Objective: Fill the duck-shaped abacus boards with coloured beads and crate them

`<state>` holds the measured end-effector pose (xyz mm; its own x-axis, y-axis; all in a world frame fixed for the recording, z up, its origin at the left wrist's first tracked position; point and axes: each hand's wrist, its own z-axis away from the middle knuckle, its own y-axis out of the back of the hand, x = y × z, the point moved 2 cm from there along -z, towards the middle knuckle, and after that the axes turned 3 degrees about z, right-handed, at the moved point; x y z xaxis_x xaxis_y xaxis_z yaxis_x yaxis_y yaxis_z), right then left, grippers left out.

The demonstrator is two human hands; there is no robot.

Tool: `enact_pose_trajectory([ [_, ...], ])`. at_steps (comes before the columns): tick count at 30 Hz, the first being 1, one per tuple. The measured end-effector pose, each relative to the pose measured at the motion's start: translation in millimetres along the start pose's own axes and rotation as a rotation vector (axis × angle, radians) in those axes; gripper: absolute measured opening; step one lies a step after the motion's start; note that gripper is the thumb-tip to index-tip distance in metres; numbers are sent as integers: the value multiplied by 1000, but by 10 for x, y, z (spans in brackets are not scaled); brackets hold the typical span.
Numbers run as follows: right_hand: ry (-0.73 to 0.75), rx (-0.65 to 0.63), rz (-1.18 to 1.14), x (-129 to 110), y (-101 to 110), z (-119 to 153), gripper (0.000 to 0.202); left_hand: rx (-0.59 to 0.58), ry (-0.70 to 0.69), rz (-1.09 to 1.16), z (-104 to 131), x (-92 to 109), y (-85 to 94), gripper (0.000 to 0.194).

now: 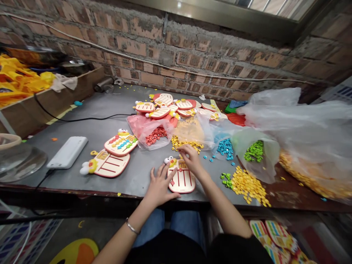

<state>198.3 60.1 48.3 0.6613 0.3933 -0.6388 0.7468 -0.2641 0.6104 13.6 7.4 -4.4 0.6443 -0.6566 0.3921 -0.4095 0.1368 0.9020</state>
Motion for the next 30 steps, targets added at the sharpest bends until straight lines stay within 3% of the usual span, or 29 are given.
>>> enact_pose_trajectory([
  [3, -119, 40, 92, -68, 74, 522, 24, 35, 0, -3, 0, -4, -6, 97],
  [6, -167, 13, 167, -64, -92, 783, 20, 36, -6, -4, 1, -1, 3, 90],
  [11, -53, -20, 157, -43, -341, 734, 20, 31, -43, -18, 29, 4, 26, 63],
  [14, 29, -57, 148, -47, -368, 697, 20, 28, -76, -11, 53, -1, 36, 44],
  [18, 60, -38, 157, -33, -372, 717, 33, -5, -92, 27, 66, -4, 47, 34],
  [21, 93, -65, 207, -10, -409, 728, 40, -20, -68, 53, 63, -6, 48, 37],
  [30, 121, -31, 193, -6, -407, 754, 26, 48, 26, 52, 54, -23, 41, 83],
])
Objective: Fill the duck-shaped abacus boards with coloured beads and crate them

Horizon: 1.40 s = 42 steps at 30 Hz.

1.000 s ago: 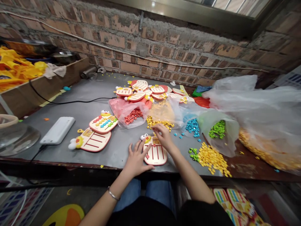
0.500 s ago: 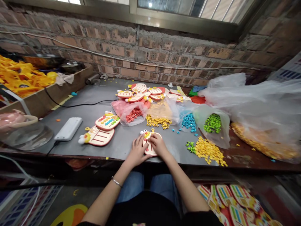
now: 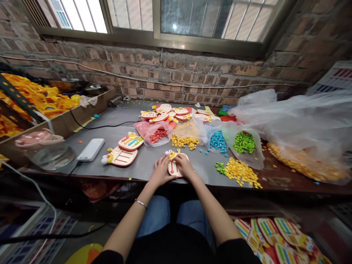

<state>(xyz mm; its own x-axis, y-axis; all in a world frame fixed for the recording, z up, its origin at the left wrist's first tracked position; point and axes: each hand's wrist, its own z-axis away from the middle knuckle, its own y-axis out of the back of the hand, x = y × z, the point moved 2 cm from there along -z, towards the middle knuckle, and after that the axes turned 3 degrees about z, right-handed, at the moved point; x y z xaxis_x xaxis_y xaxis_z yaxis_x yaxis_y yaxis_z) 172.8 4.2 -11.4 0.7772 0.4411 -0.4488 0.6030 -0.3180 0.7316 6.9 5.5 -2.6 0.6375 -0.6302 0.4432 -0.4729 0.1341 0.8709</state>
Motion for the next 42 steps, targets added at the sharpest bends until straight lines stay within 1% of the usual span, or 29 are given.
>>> enact_pose_trajectory([
  [2, 7, 8, -12, -16, 12, 2, 25, 3, 10, -4, 2, -11, -6, 87],
  [5, -10, 49, -82, -28, 39, 22, 23, 3, 13, -13, 3, -31, -25, 87],
  [7, -94, 153, -157, -10, 77, 48, 21, 5, 10, -19, 2, -41, -36, 86],
  [10, -289, 399, -272, 50, 148, 98, 15, 11, 4, -25, 3, -46, -45, 81],
  [11, -337, 463, -303, 68, 166, 112, 14, 12, 0, -25, 4, -44, -45, 78],
  [13, -386, 518, -342, 88, 187, 125, 15, 12, -11, -22, 5, -38, -43, 69],
  [17, -417, 507, -314, 89, 215, 131, 16, 6, -43, -7, 1, -29, -34, 53],
  [20, -440, 536, -279, 88, 239, 138, 14, 2, -67, 16, -6, -30, -30, 47],
  [29, -481, 520, -297, 124, 226, 130, 11, -6, -77, 15, -13, -20, -26, 46],
  [33, -470, 484, -266, 137, 237, 131, 13, -2, -84, 25, -21, -26, -37, 45],
  [35, -473, 442, -196, 161, 245, 115, 13, 10, -90, 28, -24, -33, -49, 45],
  [37, -467, 374, -96, 202, 253, 73, 12, 20, -94, 27, -25, -40, -61, 46],
  [40, -452, 224, 64, 294, 270, -32, 12, 30, -98, 25, -22, -39, -70, 47],
  [42, -443, 126, 124, 359, 300, -101, 13, 37, -93, 19, -17, -28, -66, 49],
])
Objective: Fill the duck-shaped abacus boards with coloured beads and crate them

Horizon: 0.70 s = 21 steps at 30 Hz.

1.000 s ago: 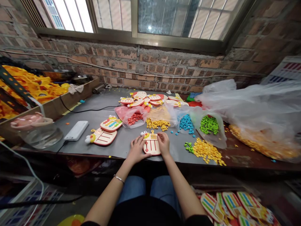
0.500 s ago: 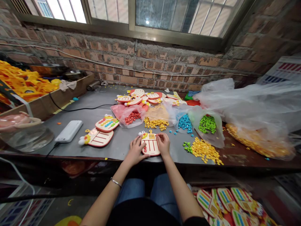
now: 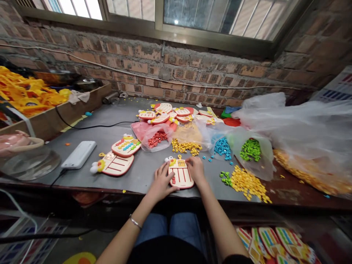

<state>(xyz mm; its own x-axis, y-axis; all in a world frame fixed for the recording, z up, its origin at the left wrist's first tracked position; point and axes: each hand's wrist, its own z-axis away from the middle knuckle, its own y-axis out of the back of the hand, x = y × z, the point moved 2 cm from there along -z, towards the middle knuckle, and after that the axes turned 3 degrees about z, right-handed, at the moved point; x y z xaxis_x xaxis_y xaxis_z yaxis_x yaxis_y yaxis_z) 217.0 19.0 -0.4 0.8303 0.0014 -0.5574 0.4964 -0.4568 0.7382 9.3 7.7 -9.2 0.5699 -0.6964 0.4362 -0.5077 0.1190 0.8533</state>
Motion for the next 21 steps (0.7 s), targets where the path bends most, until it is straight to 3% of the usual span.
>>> enact_pose_trajectory([
  [3, 76, -118, 31, 30, 68, -57, 14, 1, 29, -23, 4, 18, 8, 51],
  [7, 157, -246, -74, 36, 189, 57, 12, -23, 80, -19, 2, 17, 3, 65],
  [11, 80, -259, -233, 28, 223, 126, 9, -49, 86, 41, -5, -8, -2, 80],
  [16, 25, -302, -299, 21, 185, -4, 26, -38, 103, 82, 1, -47, -19, 84],
  [21, 41, -447, -419, 83, 170, -121, 24, -52, 110, 92, -3, -53, -14, 83],
])
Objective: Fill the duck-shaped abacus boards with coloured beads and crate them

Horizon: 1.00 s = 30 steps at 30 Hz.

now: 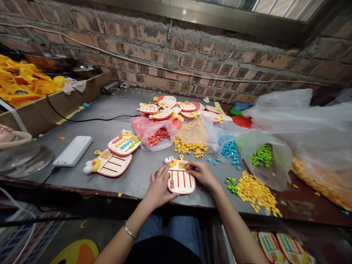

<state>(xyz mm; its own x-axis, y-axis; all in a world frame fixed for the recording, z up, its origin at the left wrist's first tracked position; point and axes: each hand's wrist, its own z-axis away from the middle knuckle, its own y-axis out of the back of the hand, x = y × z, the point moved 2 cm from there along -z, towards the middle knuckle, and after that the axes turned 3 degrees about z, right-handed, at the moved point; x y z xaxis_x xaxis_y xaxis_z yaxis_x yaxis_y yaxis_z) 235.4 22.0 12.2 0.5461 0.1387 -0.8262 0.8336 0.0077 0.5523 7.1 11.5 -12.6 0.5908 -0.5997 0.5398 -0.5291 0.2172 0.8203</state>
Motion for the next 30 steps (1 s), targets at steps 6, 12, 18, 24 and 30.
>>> enact_pose_trajectory([
  [6, -14, -42, -92, 60, -10, -65, 30, 3, 9, 0, -11, 10, 35, 86],
  [12, 12, -37, -80, 92, -36, -89, 22, -34, 47, -14, -30, 38, 74, 73],
  [18, 53, -249, 18, 30, -42, -349, 21, -245, 101, -15, -350, 63, 472, 68],
  [24, 68, -170, 328, -86, -124, -532, 37, -387, 128, -67, -1188, 42, 715, 36],
  [30, 19, -26, 494, -82, -232, -420, 42, -622, 99, -102, -1711, -48, 630, 33],
])
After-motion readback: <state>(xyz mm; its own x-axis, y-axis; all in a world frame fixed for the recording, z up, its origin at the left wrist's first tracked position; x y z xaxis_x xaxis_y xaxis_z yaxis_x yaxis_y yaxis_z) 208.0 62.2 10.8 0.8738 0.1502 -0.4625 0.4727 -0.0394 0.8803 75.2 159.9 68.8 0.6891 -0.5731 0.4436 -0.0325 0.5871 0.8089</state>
